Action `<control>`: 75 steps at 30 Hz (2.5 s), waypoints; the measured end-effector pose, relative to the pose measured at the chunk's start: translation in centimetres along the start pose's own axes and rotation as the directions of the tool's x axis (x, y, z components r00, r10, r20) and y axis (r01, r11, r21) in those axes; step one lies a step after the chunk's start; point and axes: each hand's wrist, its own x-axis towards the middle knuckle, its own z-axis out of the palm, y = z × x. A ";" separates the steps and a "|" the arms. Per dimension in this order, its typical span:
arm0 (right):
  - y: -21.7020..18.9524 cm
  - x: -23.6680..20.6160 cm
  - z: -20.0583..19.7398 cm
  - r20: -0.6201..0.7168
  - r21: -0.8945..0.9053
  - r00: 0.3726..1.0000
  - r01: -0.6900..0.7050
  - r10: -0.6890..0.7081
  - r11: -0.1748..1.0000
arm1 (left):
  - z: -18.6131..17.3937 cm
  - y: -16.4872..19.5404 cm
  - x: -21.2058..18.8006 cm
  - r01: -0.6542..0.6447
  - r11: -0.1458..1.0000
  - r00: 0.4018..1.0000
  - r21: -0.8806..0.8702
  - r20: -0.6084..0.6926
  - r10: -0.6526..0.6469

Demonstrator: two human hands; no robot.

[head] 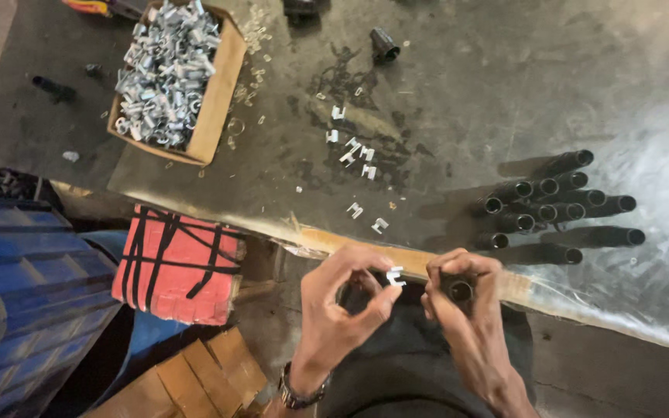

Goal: The person sits at a workbench and inserts small metal clips into black cylindrical fittings one at a time, pressing each clip into place by hand and setting the assembled fitting in a growing row. They periodically gather loose fittings into piles and arrange completed fittings into a large grouped layout on the bench.

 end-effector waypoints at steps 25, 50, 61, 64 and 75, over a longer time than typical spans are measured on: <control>-2.7 -0.1 -1.2 0.070 -0.632 0.920 0.339 -0.385 0.697 | 2.7 3.0 0.5 -0.312 0.895 0.945 0.319 0.199 0.258; -1.6 0.3 -0.9 0.095 -0.653 0.891 0.392 -0.443 0.648 | 2.5 3.2 0.6 -0.234 0.874 0.961 0.426 0.236 0.142; 0.1 -0.6 -3.1 0.021 -0.678 0.871 0.373 -0.490 0.634 | 4.2 3.1 1.5 -0.226 0.895 0.967 0.385 0.199 0.159; 0.0 -1.9 -5.5 0.008 -0.842 0.749 0.363 -0.663 0.400 | 5.9 1.4 3.0 -0.091 0.872 0.992 0.482 0.117 0.038; -1.9 0.9 -16.8 -0.306 -0.949 0.927 -0.277 -0.216 0.153 | 10.0 -1.0 5.7 -0.396 0.396 0.917 0.828 0.378 0.128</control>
